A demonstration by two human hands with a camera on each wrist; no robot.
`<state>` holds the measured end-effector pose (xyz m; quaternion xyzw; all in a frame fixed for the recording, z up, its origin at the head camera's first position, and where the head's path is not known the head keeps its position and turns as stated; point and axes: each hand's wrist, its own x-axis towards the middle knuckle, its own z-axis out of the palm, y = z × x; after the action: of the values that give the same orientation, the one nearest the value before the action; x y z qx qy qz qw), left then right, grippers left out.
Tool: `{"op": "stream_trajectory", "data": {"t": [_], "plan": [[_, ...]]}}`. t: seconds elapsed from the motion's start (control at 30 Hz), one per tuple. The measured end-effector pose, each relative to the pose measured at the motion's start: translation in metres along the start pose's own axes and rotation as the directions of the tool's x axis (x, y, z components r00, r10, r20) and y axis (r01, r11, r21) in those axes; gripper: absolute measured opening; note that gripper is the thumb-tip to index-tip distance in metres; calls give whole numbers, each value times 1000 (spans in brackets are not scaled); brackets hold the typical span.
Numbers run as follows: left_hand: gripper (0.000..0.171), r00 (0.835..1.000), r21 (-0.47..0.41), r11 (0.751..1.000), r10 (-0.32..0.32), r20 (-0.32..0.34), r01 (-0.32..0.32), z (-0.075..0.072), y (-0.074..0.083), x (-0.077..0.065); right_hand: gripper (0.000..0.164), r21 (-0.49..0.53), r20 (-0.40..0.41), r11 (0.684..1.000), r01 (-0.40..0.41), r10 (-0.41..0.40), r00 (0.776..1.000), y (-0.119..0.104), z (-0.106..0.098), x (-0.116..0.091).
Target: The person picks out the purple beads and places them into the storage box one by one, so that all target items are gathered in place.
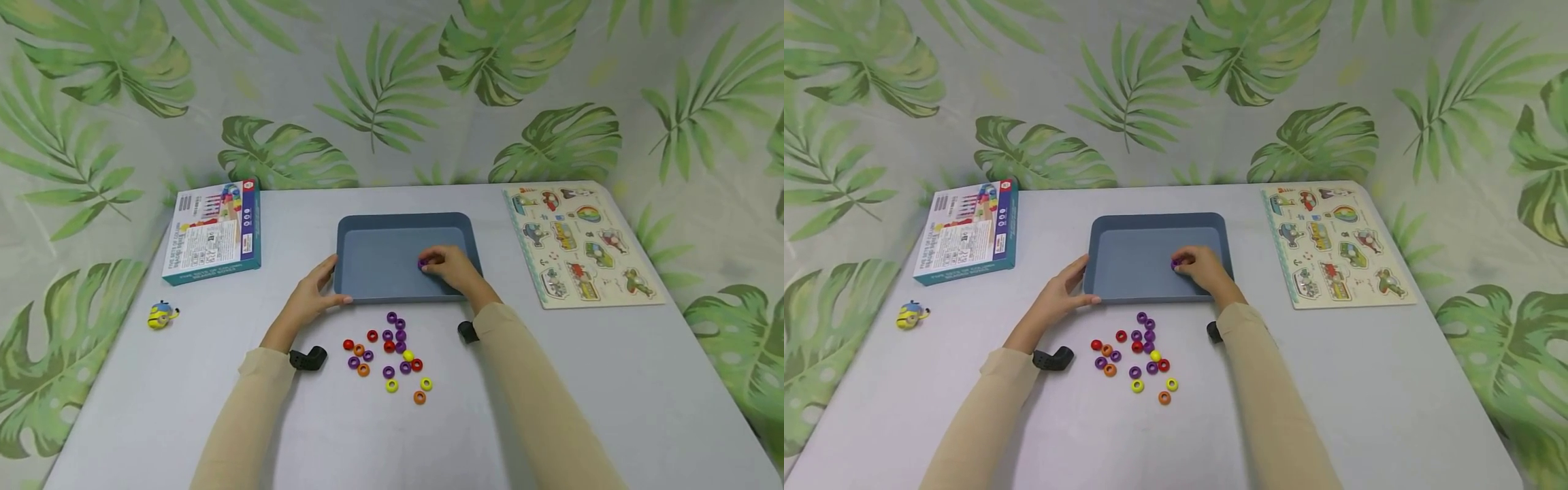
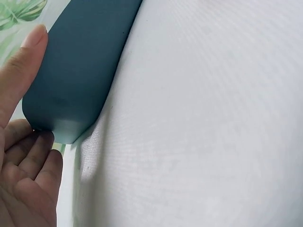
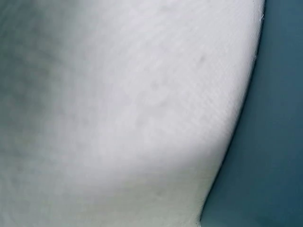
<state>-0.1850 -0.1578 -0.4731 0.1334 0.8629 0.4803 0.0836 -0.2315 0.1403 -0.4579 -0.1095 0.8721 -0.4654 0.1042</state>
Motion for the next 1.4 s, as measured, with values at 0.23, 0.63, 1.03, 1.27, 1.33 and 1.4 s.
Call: {"op": "stream_trajectory", "data": {"t": [0.23,0.63,1.03,1.27,1.33,1.4], "plan": [[91,1000,-5,1000,26,1,-26,-1,2,-1,30,63,0,998,7,-7,1000,-7,-3,-4],[89,1000,-11,1000,27,-1,-27,0,3,-1,30,349,-4,858,377,-401,916,-65,7,-73],[89,999,-18,999,44,3,-44,1,4,-1,24,200,136,959,200,-229,964,-17,51,-88],[88,999,-29,999,44,3,-44,1,5,-2,23,102,126,966,238,-250,960,-2,59,-85],[88,999,-31,998,47,3,-47,0,6,-3,24,53,127,963,265,-270,954,-1,61,-83],[88,999,-33,998,51,0,-51,0,5,-3,24,6,131,957,290,-288,949,-2,62,-82]]}}
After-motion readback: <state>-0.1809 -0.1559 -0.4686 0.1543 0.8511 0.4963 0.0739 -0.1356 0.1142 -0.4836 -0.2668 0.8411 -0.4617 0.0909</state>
